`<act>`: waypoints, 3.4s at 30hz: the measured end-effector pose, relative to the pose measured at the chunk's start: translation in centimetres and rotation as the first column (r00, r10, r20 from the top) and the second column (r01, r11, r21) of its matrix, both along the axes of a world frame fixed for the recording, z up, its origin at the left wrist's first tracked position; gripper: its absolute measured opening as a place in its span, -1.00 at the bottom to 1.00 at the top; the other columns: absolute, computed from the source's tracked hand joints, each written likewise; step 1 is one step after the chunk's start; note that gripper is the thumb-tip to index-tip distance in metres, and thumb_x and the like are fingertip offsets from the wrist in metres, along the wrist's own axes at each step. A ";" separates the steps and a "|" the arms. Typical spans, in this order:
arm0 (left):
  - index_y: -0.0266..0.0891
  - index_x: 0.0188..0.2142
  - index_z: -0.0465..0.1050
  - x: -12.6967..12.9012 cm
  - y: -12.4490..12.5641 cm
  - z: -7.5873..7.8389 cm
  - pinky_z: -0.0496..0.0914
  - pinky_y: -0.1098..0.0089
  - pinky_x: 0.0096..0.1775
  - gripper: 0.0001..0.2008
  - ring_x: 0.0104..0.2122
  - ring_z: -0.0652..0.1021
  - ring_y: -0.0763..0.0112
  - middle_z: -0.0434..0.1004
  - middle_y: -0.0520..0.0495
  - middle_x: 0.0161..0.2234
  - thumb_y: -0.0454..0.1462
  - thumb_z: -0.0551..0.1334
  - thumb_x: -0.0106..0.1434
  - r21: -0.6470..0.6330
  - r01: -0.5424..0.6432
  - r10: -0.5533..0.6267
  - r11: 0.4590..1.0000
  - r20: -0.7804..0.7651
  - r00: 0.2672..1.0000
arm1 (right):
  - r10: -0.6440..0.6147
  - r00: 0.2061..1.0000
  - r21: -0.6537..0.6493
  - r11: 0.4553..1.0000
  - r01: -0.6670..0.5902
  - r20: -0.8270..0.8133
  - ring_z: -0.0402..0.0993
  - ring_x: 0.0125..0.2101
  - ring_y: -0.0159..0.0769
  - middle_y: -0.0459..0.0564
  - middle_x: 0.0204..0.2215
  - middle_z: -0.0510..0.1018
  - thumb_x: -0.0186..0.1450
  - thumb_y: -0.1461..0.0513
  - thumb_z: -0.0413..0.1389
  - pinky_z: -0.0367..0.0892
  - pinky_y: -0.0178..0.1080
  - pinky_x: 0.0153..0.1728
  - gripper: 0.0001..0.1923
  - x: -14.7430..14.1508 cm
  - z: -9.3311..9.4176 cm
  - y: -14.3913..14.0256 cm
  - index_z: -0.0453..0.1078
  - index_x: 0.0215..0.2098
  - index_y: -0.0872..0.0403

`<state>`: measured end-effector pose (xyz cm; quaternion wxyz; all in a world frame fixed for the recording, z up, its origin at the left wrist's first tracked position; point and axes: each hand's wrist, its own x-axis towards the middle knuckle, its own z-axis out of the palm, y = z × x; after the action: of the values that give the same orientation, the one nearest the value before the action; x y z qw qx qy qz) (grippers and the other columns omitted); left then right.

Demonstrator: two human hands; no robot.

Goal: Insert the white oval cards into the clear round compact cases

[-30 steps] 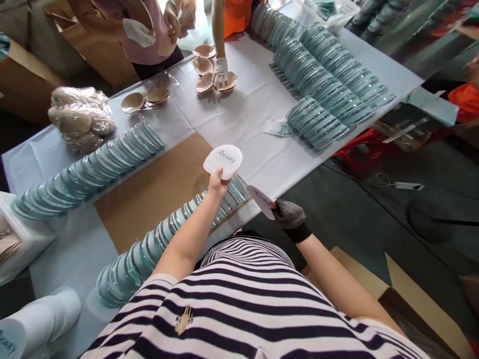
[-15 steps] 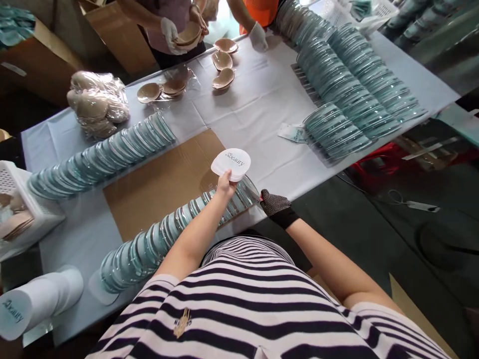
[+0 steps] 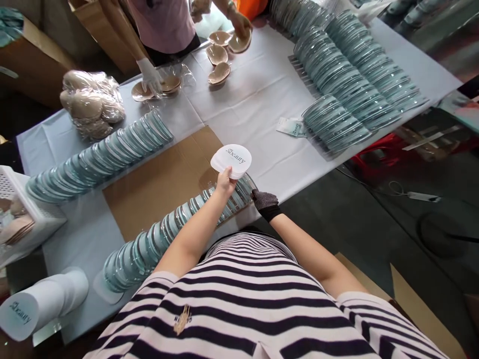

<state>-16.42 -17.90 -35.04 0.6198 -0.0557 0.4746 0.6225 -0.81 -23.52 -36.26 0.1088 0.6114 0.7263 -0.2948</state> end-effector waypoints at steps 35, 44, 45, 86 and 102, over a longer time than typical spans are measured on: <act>-0.20 0.21 0.33 -3.7 -3.1 0.5 0.51 0.25 -0.02 -0.49 -0.02 0.60 0.26 0.56 -0.17 0.05 -0.41 0.19 0.27 -0.065 -0.023 0.024 0.998 0.012 1.000 | -0.052 0.997 0.325 0.945 0.031 0.058 0.51 -0.22 -0.18 0.14 -0.21 0.63 0.42 0.18 -0.21 0.26 -0.26 -0.21 -0.53 2.5 4.7 -11.0 0.52 -0.02 0.08; -0.20 0.12 0.43 -3.4 -3.1 0.6 0.51 0.28 -0.01 -0.57 -0.01 0.59 0.28 0.58 -0.13 0.02 -0.44 0.17 0.28 -0.067 -0.029 0.029 0.997 0.003 1.000 | 0.156 0.967 0.100 0.979 -0.178 0.201 0.55 -0.18 -0.05 0.29 -0.18 0.60 0.45 0.14 -0.14 0.29 -0.16 -0.21 -0.62 -3.6 4.3 -4.1 0.33 0.10 0.12; -0.20 0.12 0.43 -3.5 -3.2 0.6 0.51 0.27 -0.02 -0.58 -0.03 0.60 0.28 0.59 -0.13 0.02 -0.44 0.16 0.28 -0.063 -0.032 0.032 0.997 0.003 0.999 | 0.151 0.969 0.064 0.984 -0.167 0.195 0.55 -0.17 -0.04 0.27 -0.17 0.60 0.45 0.09 -0.11 0.30 -0.15 -0.20 -0.62 -3.8 4.4 -3.7 0.32 0.09 0.11; -0.30 -0.03 0.52 -4.1 -7.5 1.6 0.51 0.29 -0.05 -0.65 -0.08 0.62 0.21 0.66 -0.15 -0.16 -0.42 0.28 0.16 0.035 0.068 -0.065 0.997 -0.074 0.995 | -0.178 0.886 0.329 0.882 0.336 -0.428 0.25 0.23 -0.04 0.28 0.24 0.32 0.33 0.02 0.01 0.22 -0.02 0.22 -0.37 -4.4 4.4 1.9 0.26 0.24 0.23; -0.22 0.13 0.41 -8.7 -6.3 1.3 0.53 0.29 -0.07 -0.56 -0.13 0.64 0.31 0.61 -0.15 -0.04 -0.42 0.23 0.25 -0.091 -0.109 0.103 0.990 -0.062 0.993 | -0.075 0.992 0.441 0.890 0.113 -0.102 0.56 -0.32 -0.17 0.10 -0.31 0.64 0.33 0.15 -0.04 0.37 -0.27 -0.29 -0.64 -1.5 5.0 -12.0 0.50 -0.05 0.08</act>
<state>-25.12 -24.19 -33.74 0.5686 -0.0921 0.5174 0.6329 -2.34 -35.54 -31.23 -0.0784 0.6418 0.7478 -0.1504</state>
